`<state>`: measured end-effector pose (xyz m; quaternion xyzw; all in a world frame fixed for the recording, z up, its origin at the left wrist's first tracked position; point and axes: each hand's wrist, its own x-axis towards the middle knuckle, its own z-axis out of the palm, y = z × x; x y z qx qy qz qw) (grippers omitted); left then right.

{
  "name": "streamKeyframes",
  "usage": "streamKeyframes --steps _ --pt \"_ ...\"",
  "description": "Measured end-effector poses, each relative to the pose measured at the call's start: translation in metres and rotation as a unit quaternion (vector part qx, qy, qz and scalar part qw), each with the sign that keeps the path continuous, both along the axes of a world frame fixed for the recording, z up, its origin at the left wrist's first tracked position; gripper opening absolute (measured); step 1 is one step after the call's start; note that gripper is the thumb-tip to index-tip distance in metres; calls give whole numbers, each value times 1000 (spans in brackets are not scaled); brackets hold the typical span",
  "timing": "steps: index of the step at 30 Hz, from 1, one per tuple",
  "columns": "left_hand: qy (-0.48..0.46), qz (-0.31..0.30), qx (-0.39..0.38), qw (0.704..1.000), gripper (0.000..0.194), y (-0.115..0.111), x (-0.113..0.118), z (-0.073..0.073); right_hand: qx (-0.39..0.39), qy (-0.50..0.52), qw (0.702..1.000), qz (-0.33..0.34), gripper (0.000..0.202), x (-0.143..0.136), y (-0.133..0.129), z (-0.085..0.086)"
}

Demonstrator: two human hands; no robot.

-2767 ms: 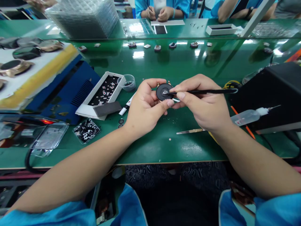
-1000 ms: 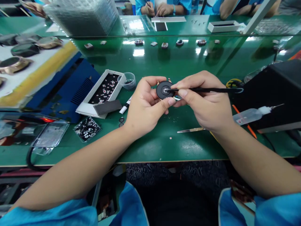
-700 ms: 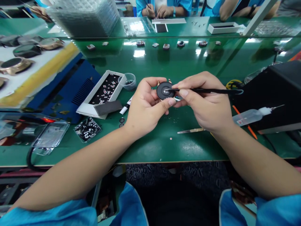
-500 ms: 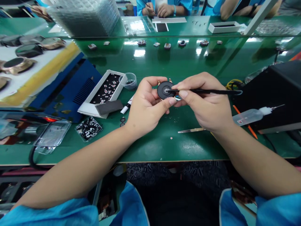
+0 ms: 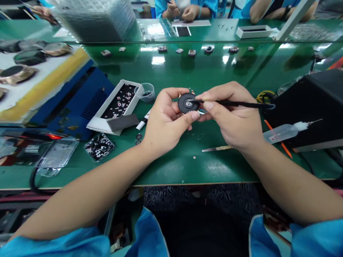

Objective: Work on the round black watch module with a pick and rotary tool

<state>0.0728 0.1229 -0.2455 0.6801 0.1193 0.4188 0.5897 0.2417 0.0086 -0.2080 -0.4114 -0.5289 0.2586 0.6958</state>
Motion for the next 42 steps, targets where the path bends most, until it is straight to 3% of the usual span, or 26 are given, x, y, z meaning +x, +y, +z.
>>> streamKeyframes --steps 16,20,24,30,34,38,42 --pt "2 7 -4 1000 75 -2 0 1 1 5 1000 -15 6 -3 -1 3" --pt "4 3 8 1000 80 0 0 -3 -5 -39 999 -7 8 -1 -1 1" --pt "14 6 3 1000 81 0 0 -2 -29 -47 998 -42 3 -1 -2 1" --pt "-3 0 -25 1000 78 -4 1 6 36 -98 994 -35 9 1 1 -2" --pt "3 0 -38 999 77 -5 1 8 33 -105 993 -49 12 3 2 -5" --pt "2 25 -16 1000 77 -3 1 8 46 -99 993 -45 18 2 3 -4" --pt "5 6 -1 1000 79 1 -1 4 55 -115 990 -60 16 3 4 -1"
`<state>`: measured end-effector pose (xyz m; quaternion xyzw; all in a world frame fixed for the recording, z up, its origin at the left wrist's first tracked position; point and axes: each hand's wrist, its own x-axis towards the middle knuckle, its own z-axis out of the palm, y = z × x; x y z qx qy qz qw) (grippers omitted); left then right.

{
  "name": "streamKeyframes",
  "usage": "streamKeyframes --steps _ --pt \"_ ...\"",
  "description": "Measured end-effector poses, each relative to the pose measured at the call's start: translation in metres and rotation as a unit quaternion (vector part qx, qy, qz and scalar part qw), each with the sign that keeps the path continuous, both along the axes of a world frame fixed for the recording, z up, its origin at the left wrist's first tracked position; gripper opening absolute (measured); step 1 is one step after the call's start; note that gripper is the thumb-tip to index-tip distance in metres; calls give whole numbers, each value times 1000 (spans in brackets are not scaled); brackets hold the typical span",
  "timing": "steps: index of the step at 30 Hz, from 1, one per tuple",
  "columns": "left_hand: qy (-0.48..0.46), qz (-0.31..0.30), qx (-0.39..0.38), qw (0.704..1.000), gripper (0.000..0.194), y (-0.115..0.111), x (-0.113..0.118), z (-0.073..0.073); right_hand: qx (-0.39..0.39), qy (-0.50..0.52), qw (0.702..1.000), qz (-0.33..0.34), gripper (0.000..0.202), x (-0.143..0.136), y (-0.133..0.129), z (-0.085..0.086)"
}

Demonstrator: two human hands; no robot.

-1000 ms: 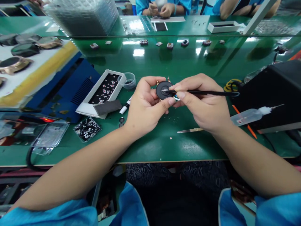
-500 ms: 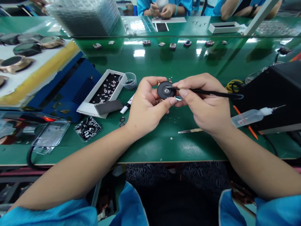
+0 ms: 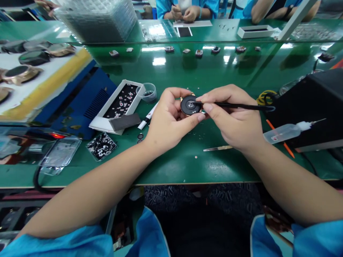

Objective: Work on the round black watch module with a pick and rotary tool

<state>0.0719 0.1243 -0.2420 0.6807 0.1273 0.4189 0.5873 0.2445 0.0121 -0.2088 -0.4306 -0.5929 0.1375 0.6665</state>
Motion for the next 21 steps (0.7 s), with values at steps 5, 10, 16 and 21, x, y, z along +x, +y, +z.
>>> streamKeyframes --steps 5,10,16,21 --pt "-4 -56 -25 998 76 10 -2 -2 -26 26 999 -5 13 4 -1 2" --pt "24 -138 -83 987 80 18 -2 1 -22 6 1000 16 15 7 -2 6" --pt "13 -128 -102 986 72 12 -2 3 -26 -38 999 -2 17 6 -2 8" --pt "12 -97 -122 988 76 5 -1 7 -16 -35 999 -27 16 2 -3 6"
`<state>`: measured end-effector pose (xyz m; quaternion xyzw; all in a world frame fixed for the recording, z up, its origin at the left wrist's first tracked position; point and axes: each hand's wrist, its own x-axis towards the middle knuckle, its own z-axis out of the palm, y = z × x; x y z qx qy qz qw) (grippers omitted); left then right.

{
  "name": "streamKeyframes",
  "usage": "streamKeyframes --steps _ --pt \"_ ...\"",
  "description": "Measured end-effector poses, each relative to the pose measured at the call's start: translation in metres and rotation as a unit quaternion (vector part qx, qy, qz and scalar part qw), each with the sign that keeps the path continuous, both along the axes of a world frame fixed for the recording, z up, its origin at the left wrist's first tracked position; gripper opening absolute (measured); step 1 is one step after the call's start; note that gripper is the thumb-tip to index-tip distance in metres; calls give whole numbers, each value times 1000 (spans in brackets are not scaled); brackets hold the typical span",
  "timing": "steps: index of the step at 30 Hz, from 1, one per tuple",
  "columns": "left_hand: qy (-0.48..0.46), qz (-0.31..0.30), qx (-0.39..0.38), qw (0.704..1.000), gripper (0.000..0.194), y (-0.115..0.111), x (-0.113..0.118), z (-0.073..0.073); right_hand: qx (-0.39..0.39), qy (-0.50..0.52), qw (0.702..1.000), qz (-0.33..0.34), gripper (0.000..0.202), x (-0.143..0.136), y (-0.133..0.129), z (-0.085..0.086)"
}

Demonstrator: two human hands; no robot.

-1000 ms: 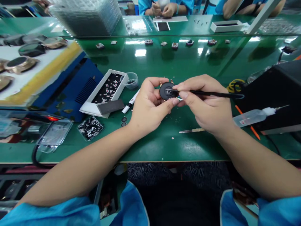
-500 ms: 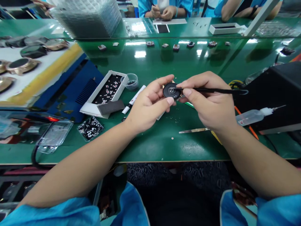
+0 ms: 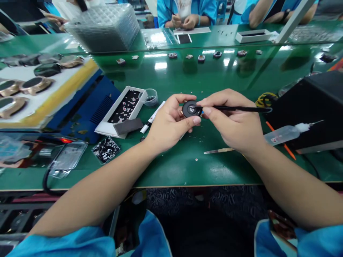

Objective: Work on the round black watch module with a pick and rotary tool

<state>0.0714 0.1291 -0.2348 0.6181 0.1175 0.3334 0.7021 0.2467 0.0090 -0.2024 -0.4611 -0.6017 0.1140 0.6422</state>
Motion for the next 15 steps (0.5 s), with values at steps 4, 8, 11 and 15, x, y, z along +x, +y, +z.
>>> streamKeyframes --steps 4,8,11,15 --pt "9 22 -1 1000 79 -1 1 2 -3 -27 1000 14 18 -1 0 0" --pt "17 30 9 999 79 -3 0 4 5 -6 1000 3 14 -2 0 0" --pt "4 32 19 999 77 -5 0 5 5 1 1000 12 17 -2 0 0" --pt "-12 34 37 999 77 -3 0 0 1 -7 1000 23 19 -3 -1 -1"
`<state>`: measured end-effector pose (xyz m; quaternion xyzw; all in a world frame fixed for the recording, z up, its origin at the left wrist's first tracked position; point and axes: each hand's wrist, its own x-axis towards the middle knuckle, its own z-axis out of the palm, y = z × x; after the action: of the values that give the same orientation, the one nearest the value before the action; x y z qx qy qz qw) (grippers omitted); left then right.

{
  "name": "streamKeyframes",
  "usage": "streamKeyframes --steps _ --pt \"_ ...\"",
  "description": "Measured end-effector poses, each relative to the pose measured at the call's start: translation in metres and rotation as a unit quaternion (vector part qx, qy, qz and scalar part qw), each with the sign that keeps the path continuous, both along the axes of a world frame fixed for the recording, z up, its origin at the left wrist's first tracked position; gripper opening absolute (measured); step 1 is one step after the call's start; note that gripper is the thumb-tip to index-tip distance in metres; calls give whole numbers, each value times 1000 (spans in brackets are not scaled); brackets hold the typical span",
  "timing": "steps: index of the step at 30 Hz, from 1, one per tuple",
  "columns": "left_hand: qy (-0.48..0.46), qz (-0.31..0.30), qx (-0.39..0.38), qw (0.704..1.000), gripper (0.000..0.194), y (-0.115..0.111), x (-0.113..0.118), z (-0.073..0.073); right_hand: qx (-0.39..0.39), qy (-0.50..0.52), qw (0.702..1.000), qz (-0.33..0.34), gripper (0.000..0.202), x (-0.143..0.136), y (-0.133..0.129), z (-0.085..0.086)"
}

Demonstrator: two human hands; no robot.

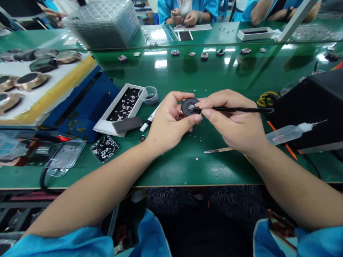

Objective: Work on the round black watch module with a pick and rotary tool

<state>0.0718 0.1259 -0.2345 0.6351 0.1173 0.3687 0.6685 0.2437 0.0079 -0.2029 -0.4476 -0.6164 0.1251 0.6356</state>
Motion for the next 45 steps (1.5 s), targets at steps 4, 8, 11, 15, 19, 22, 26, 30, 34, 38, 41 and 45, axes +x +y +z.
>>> streamKeyframes --steps 4,8,11,15,19,22,26,30,34,38,41,45 --pt "5 17 20 1000 76 2 0 -5 -8 13 1000 -27 15 -1 0 0" --pt "5 25 30 999 77 1 -1 -3 -22 1 1000 -8 13 0 0 0" --pt "15 25 21 999 78 -1 -2 -1 -15 11 1000 -9 14 -1 0 -1" --pt "16 24 14 999 78 -2 -2 -1 1 25 1000 -8 18 0 1 -1" --pt "1 15 24 1000 79 -2 -1 -2 -8 18 1000 10 17 1 1 -2" --pt "10 15 20 1000 79 -2 -1 -2 -9 38 999 -5 15 0 1 -2" --pt "1 17 27 999 78 -1 0 -4 -1 30 1000 5 16 0 1 -2" --pt "4 24 34 999 83 1 -1 -8 -10 6 1000 4 15 1 1 -2" --pt "2 12 45 999 75 2 -3 -7 -10 30 999 -25 14 -1 0 1" --pt "-22 -2 40 999 73 2 -1 -6 1 46 999 1 19 -1 0 1" --pt "-24 9 31 999 77 2 0 -6 7 38 999 20 19 1 2 -1" --pt "-2 10 28 1000 78 2 0 -6 -13 49 999 -10 12 3 2 -3"
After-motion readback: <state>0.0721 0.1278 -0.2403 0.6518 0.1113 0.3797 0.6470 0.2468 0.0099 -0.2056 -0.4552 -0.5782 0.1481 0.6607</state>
